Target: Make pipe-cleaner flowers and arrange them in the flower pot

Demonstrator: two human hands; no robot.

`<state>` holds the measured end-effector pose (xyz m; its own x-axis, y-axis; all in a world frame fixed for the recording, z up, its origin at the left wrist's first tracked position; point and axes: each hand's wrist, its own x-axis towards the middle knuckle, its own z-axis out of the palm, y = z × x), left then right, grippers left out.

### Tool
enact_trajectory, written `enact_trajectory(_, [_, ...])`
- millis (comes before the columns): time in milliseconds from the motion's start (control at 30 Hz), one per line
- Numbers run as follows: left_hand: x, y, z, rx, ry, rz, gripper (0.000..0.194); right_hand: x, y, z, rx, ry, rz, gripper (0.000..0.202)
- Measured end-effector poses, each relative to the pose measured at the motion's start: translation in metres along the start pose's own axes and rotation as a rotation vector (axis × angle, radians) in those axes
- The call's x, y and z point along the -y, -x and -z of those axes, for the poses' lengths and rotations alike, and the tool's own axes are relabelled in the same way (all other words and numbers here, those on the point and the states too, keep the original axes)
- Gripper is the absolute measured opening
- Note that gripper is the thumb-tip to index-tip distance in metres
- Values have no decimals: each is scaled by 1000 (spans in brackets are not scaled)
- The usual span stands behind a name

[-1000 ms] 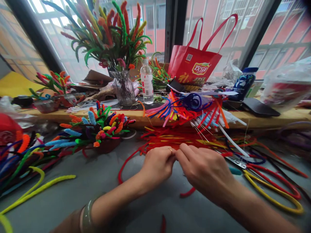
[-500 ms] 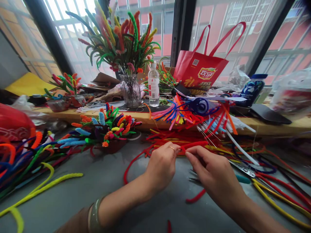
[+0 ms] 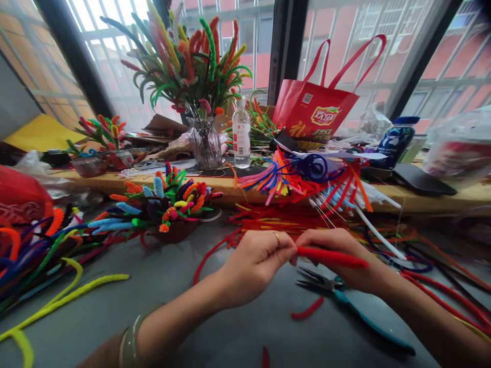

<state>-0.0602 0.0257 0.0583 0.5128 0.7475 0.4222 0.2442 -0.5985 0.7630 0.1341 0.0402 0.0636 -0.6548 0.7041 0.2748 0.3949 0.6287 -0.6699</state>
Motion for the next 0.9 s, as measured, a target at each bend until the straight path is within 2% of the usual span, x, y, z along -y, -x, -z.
enact_trajectory(67, [-3,1,0,108,4,8,22,-4,0,6,86,-11,-16,22])
enact_trajectory(133, [-4,2,-2,185,-40,6,23,-6,0,9,105,32,-2,20])
enact_trajectory(267, [0,4,-11,219,-231,-34,23,-3,2,12,107,291,76,17])
enact_trajectory(400, [16,5,-23,129,-338,24,21,11,8,4,45,725,49,17])
enact_trajectory(500, [23,4,-30,-23,-312,110,22,24,12,-13,-82,960,71,19])
enact_trajectory(567, [22,3,-32,-125,-244,174,23,29,14,-26,-206,1023,84,22])
enact_trajectory(667, [16,3,-31,-238,-44,274,24,30,15,-43,-334,922,40,25])
enact_trajectory(733, [13,2,-29,-273,143,325,25,27,15,-47,-345,746,-33,25])
enact_trajectory(833, [9,1,-22,-234,394,345,25,19,11,-40,-292,390,-114,26])
enact_trajectory(900, [6,1,-16,-163,436,336,24,12,6,-28,-237,165,-99,24])
